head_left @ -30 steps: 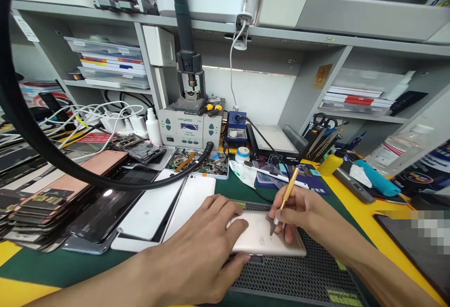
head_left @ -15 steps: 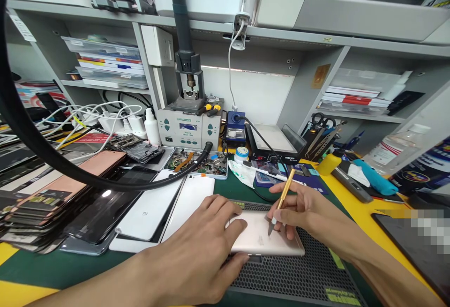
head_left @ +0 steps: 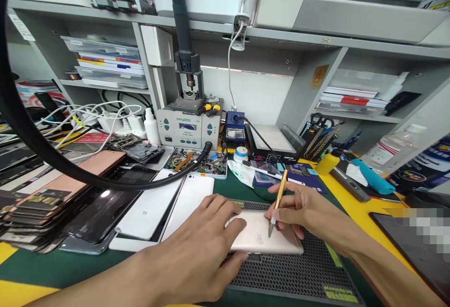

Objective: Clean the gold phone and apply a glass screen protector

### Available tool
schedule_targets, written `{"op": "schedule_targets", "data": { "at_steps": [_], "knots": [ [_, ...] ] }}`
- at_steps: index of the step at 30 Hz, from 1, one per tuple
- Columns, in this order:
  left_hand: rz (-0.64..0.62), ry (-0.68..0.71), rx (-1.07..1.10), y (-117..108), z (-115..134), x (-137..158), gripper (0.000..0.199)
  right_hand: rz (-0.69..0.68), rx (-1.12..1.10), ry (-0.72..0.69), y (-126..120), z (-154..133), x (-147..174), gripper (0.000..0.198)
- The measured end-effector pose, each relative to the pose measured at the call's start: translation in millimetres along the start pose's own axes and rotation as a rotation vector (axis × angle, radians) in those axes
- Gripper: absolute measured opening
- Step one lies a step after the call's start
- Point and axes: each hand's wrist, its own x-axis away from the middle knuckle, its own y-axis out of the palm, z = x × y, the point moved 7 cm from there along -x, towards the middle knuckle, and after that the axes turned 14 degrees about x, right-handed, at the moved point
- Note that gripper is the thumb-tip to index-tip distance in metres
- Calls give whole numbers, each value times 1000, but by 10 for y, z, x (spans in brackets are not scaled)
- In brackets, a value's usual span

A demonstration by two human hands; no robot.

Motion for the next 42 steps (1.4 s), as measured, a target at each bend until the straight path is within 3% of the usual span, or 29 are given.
{"op": "schedule_targets", "data": {
  "at_steps": [8,42],
  "knots": [
    [-7,-7,4,11,-20,-14,25,-18,-55,-9,22,19,-18,53],
    [1,-3,3,-4,1,-20,22,-73,-75,21,104,25,-7,55]
  ]
}}
